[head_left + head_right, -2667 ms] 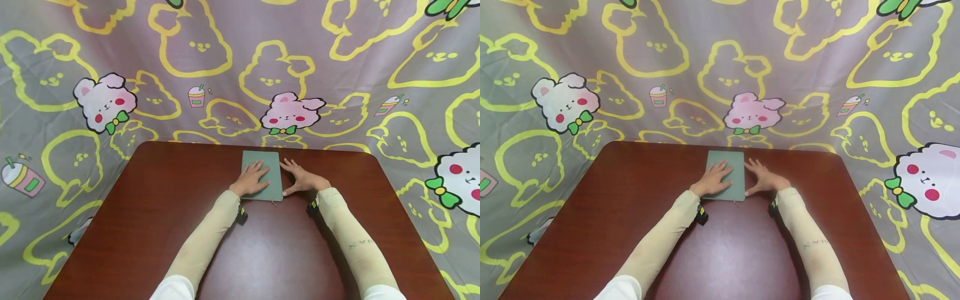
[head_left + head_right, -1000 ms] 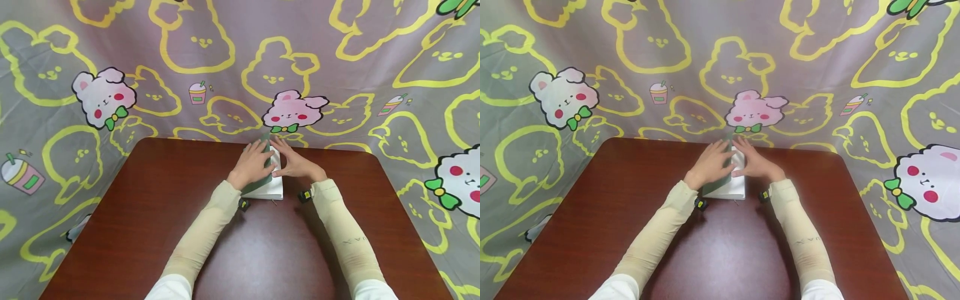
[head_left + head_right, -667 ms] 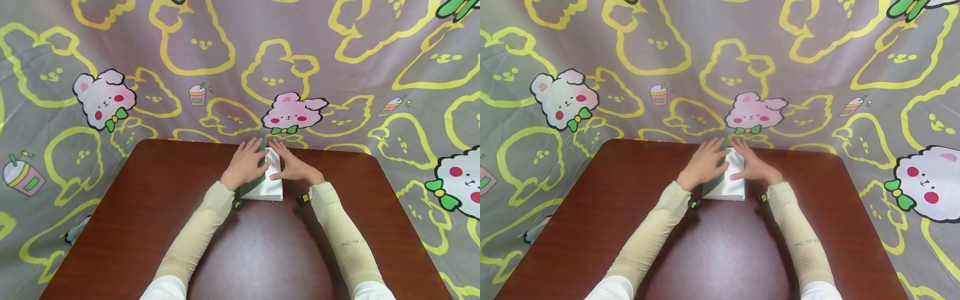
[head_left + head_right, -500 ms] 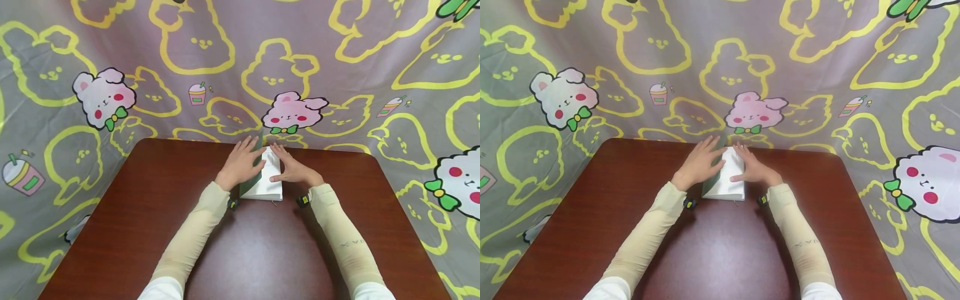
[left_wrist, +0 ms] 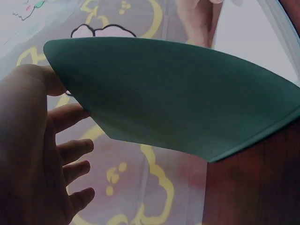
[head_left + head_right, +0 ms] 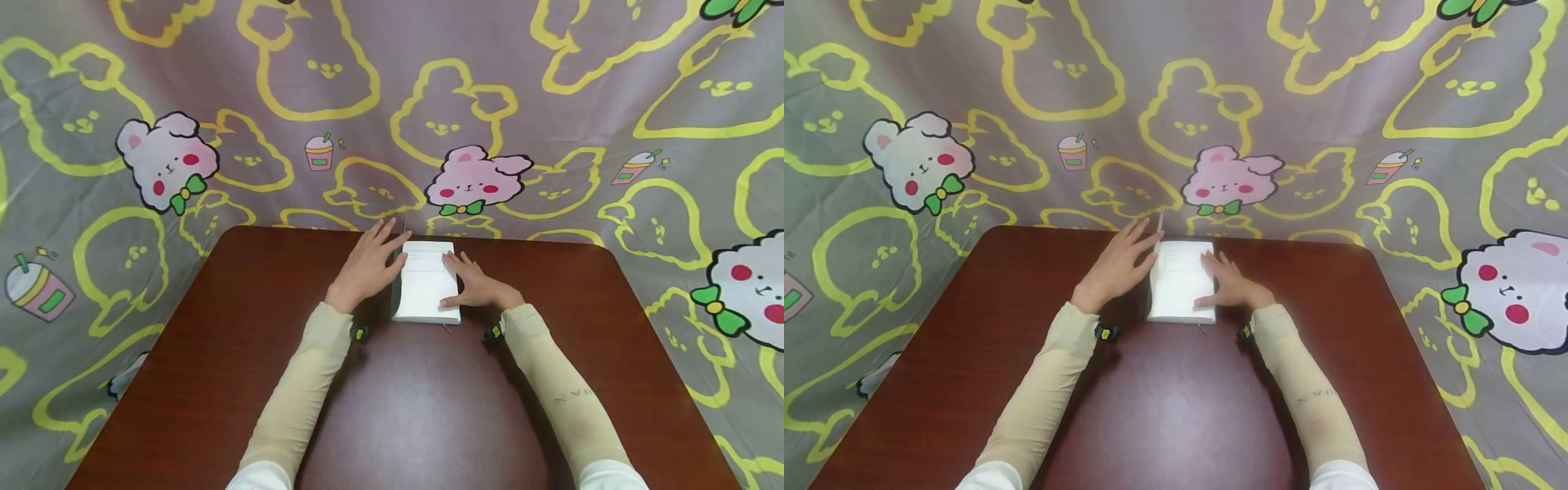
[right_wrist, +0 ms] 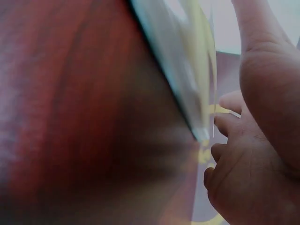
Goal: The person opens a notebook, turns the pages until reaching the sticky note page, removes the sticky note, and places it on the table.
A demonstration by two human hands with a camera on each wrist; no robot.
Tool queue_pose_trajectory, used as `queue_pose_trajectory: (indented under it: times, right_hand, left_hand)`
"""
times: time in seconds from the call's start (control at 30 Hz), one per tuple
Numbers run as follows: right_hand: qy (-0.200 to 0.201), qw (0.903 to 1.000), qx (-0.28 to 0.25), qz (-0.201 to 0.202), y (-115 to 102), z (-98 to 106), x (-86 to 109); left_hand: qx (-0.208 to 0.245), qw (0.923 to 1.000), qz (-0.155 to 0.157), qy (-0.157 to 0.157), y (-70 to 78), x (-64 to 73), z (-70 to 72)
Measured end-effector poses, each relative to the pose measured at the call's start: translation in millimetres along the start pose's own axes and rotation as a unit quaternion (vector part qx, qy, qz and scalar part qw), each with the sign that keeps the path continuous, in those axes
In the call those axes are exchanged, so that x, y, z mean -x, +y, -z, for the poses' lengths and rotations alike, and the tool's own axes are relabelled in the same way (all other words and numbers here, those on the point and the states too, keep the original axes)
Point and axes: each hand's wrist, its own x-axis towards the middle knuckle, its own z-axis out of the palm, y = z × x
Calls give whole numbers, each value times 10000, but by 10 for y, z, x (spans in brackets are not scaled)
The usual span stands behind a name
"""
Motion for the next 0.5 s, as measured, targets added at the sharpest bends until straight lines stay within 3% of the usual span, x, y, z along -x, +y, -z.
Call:
queue_pose_trajectory:
  times: [0.3,0.5]
  right_hand:
    - [-205,9997,149,-20,35,-68,42]
    - [-219,9996,188,-58,48,-84,19]
  left_hand:
    - [477,9985,109,243,-273,178,28]
    - [466,9982,227,288,-525,340,117]
